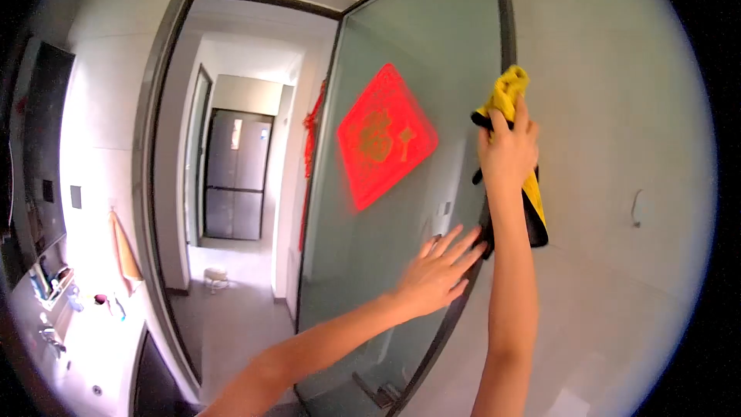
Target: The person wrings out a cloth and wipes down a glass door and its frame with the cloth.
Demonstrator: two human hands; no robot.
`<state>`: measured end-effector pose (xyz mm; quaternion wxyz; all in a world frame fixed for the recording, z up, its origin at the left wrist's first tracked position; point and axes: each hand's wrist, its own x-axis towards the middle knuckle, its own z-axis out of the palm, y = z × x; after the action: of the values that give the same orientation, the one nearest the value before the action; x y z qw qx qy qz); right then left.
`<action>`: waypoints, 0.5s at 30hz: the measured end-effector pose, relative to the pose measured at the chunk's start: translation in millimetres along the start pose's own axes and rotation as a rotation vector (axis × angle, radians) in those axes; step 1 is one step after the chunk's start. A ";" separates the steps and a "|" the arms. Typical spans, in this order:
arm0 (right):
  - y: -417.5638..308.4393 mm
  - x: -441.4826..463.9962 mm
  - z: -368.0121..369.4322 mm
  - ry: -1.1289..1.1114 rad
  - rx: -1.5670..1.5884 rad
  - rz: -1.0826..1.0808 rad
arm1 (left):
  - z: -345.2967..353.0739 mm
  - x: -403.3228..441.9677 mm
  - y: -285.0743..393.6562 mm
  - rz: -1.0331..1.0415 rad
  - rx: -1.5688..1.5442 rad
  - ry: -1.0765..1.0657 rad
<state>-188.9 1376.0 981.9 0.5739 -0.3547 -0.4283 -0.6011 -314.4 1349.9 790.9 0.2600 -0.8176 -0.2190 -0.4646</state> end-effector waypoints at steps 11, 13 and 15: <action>-66.3 -236.4 -174.9 -0.502 0.057 0.210 | -82.9 -197.9 -50.1 -0.191 0.049 -0.292; -108.2 -231.5 -211.7 -0.553 0.247 0.396 | -108.9 -229.4 -67.9 -0.240 0.068 -0.345; -154.3 -224.6 -218.8 -0.545 0.584 0.491 | -134.0 -246.8 -85.0 -0.320 0.153 -0.371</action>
<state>-307.9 1257.1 675.6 0.6415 -0.4140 -0.6182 -0.1868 -568.4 1302.2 652.1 0.1997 -0.8218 -0.4239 -0.3240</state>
